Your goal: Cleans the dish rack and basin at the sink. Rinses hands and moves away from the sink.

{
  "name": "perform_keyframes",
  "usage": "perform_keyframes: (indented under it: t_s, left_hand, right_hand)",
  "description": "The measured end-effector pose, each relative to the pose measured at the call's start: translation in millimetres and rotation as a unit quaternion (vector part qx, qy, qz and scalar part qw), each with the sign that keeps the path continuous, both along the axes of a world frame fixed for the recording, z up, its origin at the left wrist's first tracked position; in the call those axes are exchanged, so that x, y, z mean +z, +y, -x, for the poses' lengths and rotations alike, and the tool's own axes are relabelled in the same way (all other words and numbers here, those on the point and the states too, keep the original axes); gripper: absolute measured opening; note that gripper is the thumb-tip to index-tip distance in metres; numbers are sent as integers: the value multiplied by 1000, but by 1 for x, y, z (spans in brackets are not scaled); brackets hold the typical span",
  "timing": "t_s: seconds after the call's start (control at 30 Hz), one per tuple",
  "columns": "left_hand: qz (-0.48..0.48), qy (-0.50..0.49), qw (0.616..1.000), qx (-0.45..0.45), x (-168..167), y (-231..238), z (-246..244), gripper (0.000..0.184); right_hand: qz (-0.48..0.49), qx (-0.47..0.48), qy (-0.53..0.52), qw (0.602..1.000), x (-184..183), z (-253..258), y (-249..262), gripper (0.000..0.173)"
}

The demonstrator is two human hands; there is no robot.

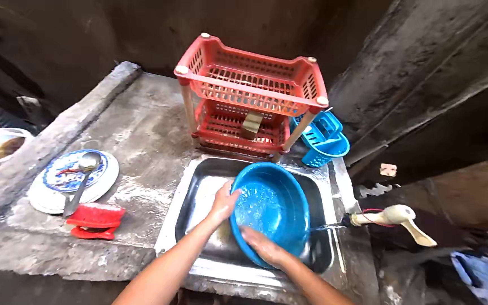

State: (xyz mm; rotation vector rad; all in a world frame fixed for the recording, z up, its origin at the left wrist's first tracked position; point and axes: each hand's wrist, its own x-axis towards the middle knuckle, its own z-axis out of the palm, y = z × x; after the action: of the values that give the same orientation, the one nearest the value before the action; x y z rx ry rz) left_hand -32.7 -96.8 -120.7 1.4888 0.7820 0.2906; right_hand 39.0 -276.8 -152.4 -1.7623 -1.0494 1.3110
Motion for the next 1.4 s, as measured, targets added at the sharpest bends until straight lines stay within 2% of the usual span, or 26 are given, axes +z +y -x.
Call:
perform_keyframes:
  t_s: [0.03, 0.07, 0.1, 0.17, 0.2, 0.23, 0.27, 0.33, 0.4, 0.5, 0.6, 0.67, 0.73, 0.8, 0.87, 0.93, 1.0, 1.07, 1.1, 1.17, 1.2, 1.23, 1.3, 1.4]
  left_hand:
    - [1, -2, 1000, -3, 9, 5, -1, 38]
    - [5, 0, 1000, -11, 14, 9, 0, 37]
    - [13, 2, 1000, -19, 18, 11, -1, 38]
    - [47, 3, 999, -19, 20, 10, -3, 38]
    - [74, 5, 997, -10, 19, 8, -3, 38]
    - [105, 9, 994, 3, 16, 8, -2, 37]
    - [132, 16, 991, 15, 11, 11, 1, 36]
    - [158, 56, 986, 15, -5, 25, 14, 36]
    - [145, 129, 981, -27, -28, 39, 28, 40]
    - [94, 176, 978, -62, -47, 48, 42, 43]
    - [47, 76, 995, 31, -15, 63, 42, 39]
    - [36, -7, 995, 93, 26, 72, 41, 29]
    - [30, -89, 989, 118, 69, 71, 40, 22]
    - [-72, -125, 986, 82, 102, 67, 42, 29]
    - [-260, -131, 957, 11, 127, 59, 48, 36]
    - [-439, -145, 886, -44, 145, 50, 54, 36]
    - [-570, -160, 802, -72, 157, 41, 61, 37]
    - [-644, -169, 742, -77, 165, 35, 73, 37]
    - [-666, -177, 721, -73, 168, 34, 79, 38]
    - [-687, -185, 700, -61, 169, 32, 93, 39]
    - [-686, -191, 700, -51, 167, 33, 100, 39]
    - [-676, -199, 708, -37, 163, 36, 107, 40]
    - [-637, -216, 739, 1, 155, 47, 125, 39]
    - [-521, -215, 824, 66, 152, 73, 155, 31]
  right_hand:
    - [37, 76, -117, 990, -1, -14, -27, 46]
    - [76, 90, -244, 963, -5, -28, -50, 42]
    - [109, 52, -337, 934, -8, -45, -68, 40]
    - [138, -84, -432, 887, -5, -79, -84, 56]
    - [152, -166, -406, 886, -1, -88, -84, 66]
    - [162, -243, -339, 894, 1, -94, -81, 67]
    - [163, -323, -240, 901, 5, -95, -77, 56]
    - [91, -465, -64, 878, 16, -88, -72, 27]
    - [-7, -520, 13, 854, 44, -75, -60, 14]
    - [-146, -498, 5, 855, 77, -52, -40, 8]
    - [-209, -521, 2, 828, 76, -54, -26, 12]
    - [-202, -568, 73, 794, 48, -59, -12, 21]
    - [-160, -593, 155, 774, 17, -52, 12, 32]
    - [-106, -580, 214, 778, -9, -33, 47, 36]
    - [-53, -510, 241, 824, -18, -8, 83, 33]
    - [-22, -389, 261, 883, -12, 10, 113, 41]
    - [-17, -256, 253, 933, 1, 14, 131, 49]
    - [-13, -169, 161, 972, 21, 10, 134, 54]
    - [-21, -160, 90, 983, 32, 5, 131, 55]
    - [-72, -211, -103, 969, 43, -15, 124, 47]
    - [-101, -235, -220, 941, 47, -30, 119, 42]
    - [-131, -245, -329, 903, 50, -47, 116, 37]
    - [-153, -206, -485, 836, 54, -82, 114, 37]
    - [-67, -94, -568, 815, 55, -118, 130, 52]
